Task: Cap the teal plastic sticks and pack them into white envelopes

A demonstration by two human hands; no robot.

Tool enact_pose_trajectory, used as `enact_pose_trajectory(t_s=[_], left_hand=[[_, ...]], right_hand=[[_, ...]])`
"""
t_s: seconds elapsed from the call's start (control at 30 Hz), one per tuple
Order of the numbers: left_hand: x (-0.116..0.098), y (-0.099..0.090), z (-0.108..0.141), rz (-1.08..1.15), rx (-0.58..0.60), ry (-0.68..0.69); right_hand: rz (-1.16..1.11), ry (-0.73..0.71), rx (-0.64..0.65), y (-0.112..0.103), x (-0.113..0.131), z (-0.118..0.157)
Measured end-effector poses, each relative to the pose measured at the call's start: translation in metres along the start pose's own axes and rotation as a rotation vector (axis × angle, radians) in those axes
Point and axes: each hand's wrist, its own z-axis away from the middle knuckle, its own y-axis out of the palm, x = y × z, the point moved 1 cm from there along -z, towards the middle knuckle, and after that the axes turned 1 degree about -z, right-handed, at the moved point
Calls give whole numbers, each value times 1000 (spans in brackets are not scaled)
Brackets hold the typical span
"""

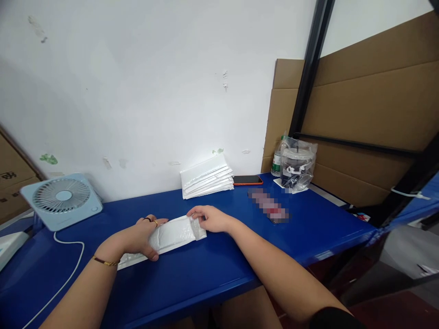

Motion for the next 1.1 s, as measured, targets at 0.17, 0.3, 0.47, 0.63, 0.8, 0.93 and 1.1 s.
enact_pose_trajectory(t_s=[0.17,0.3,0.47,0.63,0.8,0.93,1.1], left_hand=[[0,-3,-5,46,-13,176],[1,-4,-10,-1,-177,247],[-20,9,25,120,-347,238],[-53,50,67,281,-335,171],[-58,72,62,211,-473,-79],[-47,70,49,298,-445,-145],[-34,69,36,603,-401,-64]], right_hand=[[384,-193,-32,-12,1,14],[339,-253,45,-5,12,27],[338,-290,23,19,31,44],[283,-249,20,28,39,44],[268,-138,-99,38,33,29],[538,-241,-234,45,36,30],[871,-401,-155,61,48,34]])
